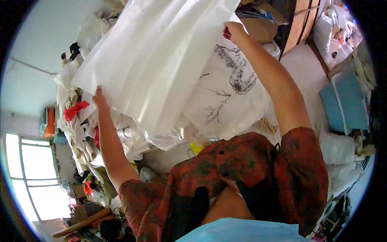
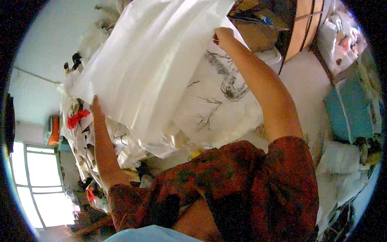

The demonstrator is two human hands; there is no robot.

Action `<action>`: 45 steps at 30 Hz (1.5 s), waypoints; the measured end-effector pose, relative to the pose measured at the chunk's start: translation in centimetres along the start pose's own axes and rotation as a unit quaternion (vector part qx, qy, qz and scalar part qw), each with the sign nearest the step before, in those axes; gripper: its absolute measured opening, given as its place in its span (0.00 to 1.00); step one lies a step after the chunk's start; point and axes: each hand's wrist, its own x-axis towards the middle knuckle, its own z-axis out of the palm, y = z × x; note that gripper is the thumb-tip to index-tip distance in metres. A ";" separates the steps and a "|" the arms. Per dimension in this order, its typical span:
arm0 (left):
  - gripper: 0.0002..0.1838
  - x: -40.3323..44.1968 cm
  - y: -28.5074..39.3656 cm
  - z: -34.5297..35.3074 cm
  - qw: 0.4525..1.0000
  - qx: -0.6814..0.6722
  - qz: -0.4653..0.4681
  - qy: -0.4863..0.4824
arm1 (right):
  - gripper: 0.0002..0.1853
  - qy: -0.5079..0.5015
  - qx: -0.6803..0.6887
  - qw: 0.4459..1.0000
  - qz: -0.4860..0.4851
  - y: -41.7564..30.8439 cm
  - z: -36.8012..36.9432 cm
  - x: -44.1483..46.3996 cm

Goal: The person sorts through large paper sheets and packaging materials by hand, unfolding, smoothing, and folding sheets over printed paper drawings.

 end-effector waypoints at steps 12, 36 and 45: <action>0.34 -0.6 1.0 -0.7 0.970 0.157 -0.126 -0.138 | 0.19 -0.023 0.067 0.997 -0.035 3.9 -3.5 -4.6; 0.31 -0.4 0.8 1.6 0.986 -0.045 0.014 -0.157 | 0.18 0.024 -0.162 0.949 -0.269 8.8 -18.3 -4.1; 0.32 -5.9 10.9 8.9 0.772 0.359 0.524 -0.018 | 0.25 0.015 -0.101 0.967 -0.235 10.2 -18.8 -3.2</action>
